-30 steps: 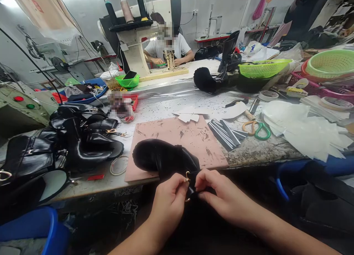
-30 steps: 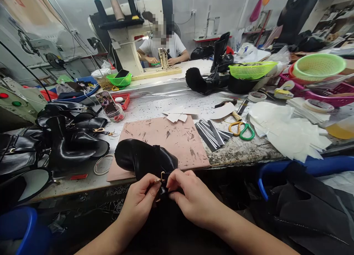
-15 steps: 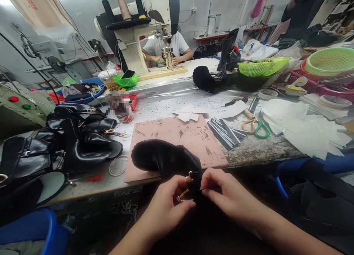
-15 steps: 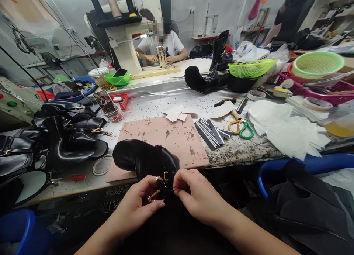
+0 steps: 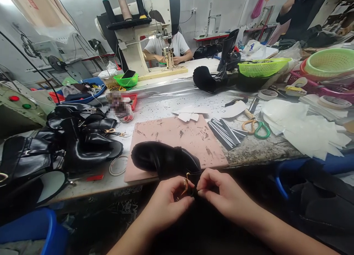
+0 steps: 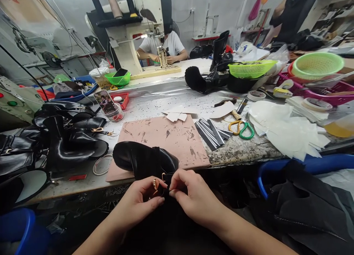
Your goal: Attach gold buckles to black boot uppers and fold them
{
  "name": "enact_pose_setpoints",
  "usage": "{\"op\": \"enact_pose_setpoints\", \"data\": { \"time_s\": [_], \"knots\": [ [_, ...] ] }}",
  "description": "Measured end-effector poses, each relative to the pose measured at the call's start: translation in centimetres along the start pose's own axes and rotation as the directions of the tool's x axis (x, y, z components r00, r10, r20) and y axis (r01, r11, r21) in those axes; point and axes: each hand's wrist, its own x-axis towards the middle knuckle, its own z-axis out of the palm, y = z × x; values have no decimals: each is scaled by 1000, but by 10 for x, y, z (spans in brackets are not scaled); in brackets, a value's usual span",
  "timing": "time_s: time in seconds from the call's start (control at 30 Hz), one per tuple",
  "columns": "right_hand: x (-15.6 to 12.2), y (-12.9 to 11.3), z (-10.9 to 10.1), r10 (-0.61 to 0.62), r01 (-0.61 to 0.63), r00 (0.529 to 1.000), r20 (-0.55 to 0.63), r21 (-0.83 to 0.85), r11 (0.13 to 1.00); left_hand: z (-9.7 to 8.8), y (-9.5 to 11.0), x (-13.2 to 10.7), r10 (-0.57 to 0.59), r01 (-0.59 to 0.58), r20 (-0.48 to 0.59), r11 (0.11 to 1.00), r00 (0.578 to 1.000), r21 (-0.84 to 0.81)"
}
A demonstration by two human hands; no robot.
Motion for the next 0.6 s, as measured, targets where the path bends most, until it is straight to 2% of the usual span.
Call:
{"op": "enact_pose_setpoints", "data": {
  "time_s": [0.23, 0.37, 0.6],
  "knots": [
    [1, -2, -2, -36, 34, 998, 52, 32, 999, 8, 1, 2, 48, -48, -84, 999, 995, 5],
    [3, -3, -1, 10, -15, 998, 69, 65, 998, 9, -2, 0, 85, -82, -86, 996, 993, 35],
    [2, -3, 0, 48, -53, 995, 89, 57, 997, 6, -1, 1, 23, -33, -64, 987, 998, -160]
  ]
}}
